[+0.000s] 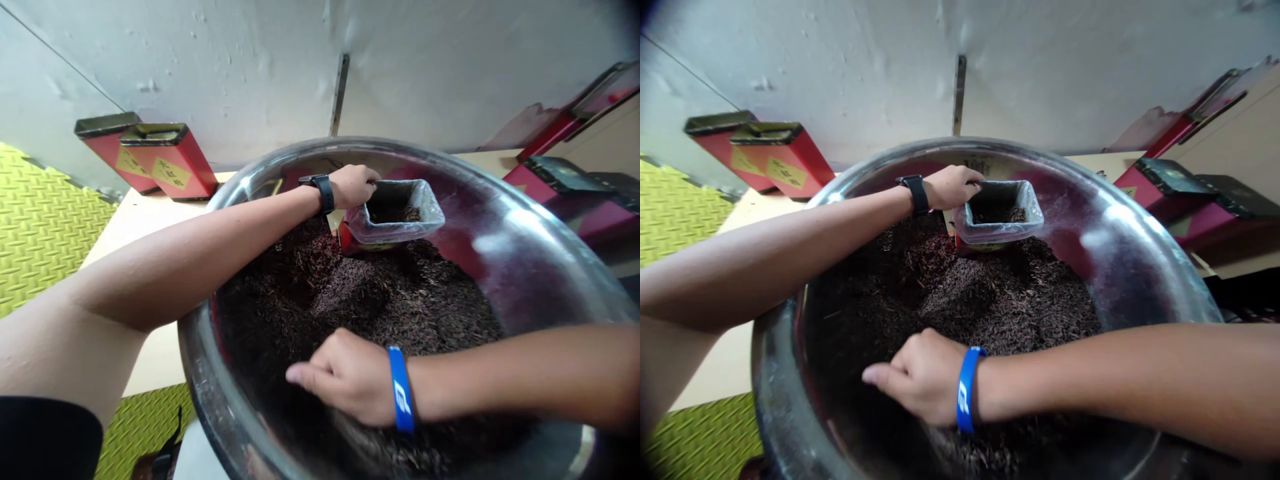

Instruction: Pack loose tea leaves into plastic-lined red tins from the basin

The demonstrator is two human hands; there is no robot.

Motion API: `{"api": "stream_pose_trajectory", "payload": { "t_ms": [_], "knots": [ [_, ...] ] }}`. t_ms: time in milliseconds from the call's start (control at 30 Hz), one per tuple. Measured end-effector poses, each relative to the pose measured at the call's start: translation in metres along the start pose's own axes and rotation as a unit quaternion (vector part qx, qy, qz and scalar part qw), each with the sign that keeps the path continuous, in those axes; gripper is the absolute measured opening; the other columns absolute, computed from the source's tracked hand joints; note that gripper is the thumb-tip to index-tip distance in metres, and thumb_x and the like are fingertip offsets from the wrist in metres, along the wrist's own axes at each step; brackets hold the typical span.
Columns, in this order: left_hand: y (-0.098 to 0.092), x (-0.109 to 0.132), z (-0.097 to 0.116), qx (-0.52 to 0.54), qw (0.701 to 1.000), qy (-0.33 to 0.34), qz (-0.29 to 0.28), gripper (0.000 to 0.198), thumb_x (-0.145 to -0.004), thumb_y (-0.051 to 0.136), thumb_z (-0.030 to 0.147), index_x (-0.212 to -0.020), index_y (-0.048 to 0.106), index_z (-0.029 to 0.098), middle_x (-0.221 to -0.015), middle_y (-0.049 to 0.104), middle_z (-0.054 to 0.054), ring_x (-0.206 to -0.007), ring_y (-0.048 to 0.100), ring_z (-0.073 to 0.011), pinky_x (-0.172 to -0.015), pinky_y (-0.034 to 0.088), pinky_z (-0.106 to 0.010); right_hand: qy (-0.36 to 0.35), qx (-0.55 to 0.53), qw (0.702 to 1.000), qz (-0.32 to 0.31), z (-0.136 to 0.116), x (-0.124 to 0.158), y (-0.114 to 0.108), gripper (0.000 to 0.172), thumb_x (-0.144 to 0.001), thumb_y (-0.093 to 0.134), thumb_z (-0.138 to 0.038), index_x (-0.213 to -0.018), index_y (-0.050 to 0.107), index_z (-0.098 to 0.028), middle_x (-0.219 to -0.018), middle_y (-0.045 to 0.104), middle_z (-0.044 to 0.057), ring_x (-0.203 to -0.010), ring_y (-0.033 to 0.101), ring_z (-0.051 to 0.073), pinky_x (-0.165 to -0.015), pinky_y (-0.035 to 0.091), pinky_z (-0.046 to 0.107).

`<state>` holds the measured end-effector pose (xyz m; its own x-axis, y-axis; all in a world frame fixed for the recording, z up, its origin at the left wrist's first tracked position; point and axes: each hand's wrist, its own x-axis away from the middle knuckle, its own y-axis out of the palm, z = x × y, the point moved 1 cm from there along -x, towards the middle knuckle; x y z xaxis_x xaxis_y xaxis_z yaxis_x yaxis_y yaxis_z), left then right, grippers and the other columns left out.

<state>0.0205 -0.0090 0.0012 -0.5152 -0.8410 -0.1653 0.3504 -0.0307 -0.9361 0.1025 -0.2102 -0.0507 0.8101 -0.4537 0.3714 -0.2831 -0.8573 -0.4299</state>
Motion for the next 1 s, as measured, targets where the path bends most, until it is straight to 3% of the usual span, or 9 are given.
{"api": "stream_pose_trajectory", "payload": {
  "t_ms": [100,200,267,433,500,600,700,867,1000],
  "knots": [
    [-0.001,0.000,-0.001,0.000,1.000,0.004,0.004,0.033,-0.080,0.039,0.026,-0.101,0.063,0.017,-0.093,0.064,-0.007,-0.084,0.055,-0.0177,-0.072,0.039,-0.026,0.089,-0.224,0.970,-0.003,0.002,-0.015,-0.021,0.055,-0.086,0.030,-0.053,-0.045,0.031,-0.017,-0.033,0.030,-0.006,-0.030,0.027,0.004,-0.035,0.024,0.019],
    [-0.001,-0.001,-0.003,-0.003,1.000,0.009,0.005,0.034,-0.080,0.039,0.026,-0.102,0.063,0.018,-0.096,0.064,-0.007,-0.084,0.056,-0.0176,-0.072,0.039,-0.026,0.122,-0.428,0.895,-0.042,0.005,-0.025,-0.040,0.049,-0.088,0.025,-0.048,-0.051,0.031,-0.017,-0.033,0.030,-0.006,-0.027,0.028,0.006,-0.031,0.024,0.017],
    [0.000,-0.002,-0.004,-0.003,1.000,0.011,0.004,0.035,-0.080,0.038,0.027,-0.103,0.063,0.018,-0.096,0.065,-0.007,-0.085,0.056,-0.0175,-0.072,0.039,-0.026,0.107,-0.509,0.849,-0.096,0.008,-0.027,-0.050,0.047,-0.088,0.020,-0.046,-0.055,0.036,-0.016,-0.040,0.041,-0.002,-0.034,0.041,0.009,-0.032,0.028,0.017],
    [-0.001,-0.002,-0.005,0.004,1.000,0.011,0.001,0.036,-0.080,0.038,0.027,-0.104,0.062,0.018,-0.098,0.065,-0.007,-0.085,0.057,-0.0180,-0.072,0.039,-0.026,0.117,-0.552,0.809,-0.166,0.016,-0.031,-0.053,0.054,-0.085,0.013,-0.049,-0.065,0.047,-0.013,-0.061,0.055,0.007,-0.057,0.060,0.017,-0.040,0.042,0.022],
    [-0.001,-0.001,-0.004,0.001,1.000,0.011,0.002,0.036,-0.080,0.038,0.027,-0.104,0.063,0.018,-0.098,0.065,-0.007,-0.085,0.056,-0.0179,-0.073,0.039,-0.026,0.140,-0.546,0.805,-0.181,0.020,-0.033,-0.050,0.053,-0.085,0.013,-0.049,-0.064,0.047,-0.013,-0.058,0.055,0.006,-0.048,0.056,0.014,-0.035,0.038,0.019],
    [-0.002,0.000,-0.003,-0.002,1.000,0.007,0.000,0.035,-0.080,0.039,0.027,-0.103,0.063,0.018,-0.097,0.065,-0.007,-0.084,0.056,-0.0174,-0.072,0.039,-0.026,0.172,-0.544,0.789,-0.226,0.023,-0.036,-0.046,0.049,-0.087,0.017,-0.044,-0.052,0.035,-0.015,-0.041,0.040,-0.001,-0.028,0.032,0.006,-0.026,0.023,0.014],
    [-0.003,0.000,-0.002,-0.003,1.000,0.007,-0.002,0.034,-0.080,0.038,0.027,-0.102,0.063,0.018,-0.095,0.065,-0.006,-0.083,0.056,-0.0167,-0.071,0.039,-0.025,0.180,-0.532,0.798,-0.219,0.018,-0.036,-0.047,0.047,-0.089,0.021,-0.038,-0.047,0.022,-0.016,-0.034,0.023,-0.006,-0.025,0.017,0.004,-0.025,0.016,0.013],
    [-0.003,-0.001,-0.004,0.000,1.000,0.014,0.001,0.034,-0.080,0.038,0.027,-0.102,0.063,0.018,-0.093,0.065,-0.006,-0.081,0.056,-0.0167,-0.070,0.039,-0.025,0.102,-0.494,0.851,-0.149,-0.014,-0.022,-0.078,0.045,-0.088,0.028,-0.036,-0.047,0.020,-0.017,-0.035,0.020,-0.007,-0.027,0.014,0.004,-0.027,0.014,0.014],
    [-0.006,-0.002,-0.005,0.023,0.999,0.029,-0.024,0.033,-0.078,0.039,0.028,-0.097,0.064,0.017,-0.086,0.065,-0.006,-0.074,0.055,-0.0164,-0.065,0.039,-0.025,-0.004,-0.431,0.901,0.047,-0.034,-0.006,-0.126,0.043,-0.086,0.032,-0.035,-0.049,0.016,-0.020,-0.035,0.017,-0.007,-0.027,0.013,0.004,-0.029,0.011,0.017]
  ]
}}
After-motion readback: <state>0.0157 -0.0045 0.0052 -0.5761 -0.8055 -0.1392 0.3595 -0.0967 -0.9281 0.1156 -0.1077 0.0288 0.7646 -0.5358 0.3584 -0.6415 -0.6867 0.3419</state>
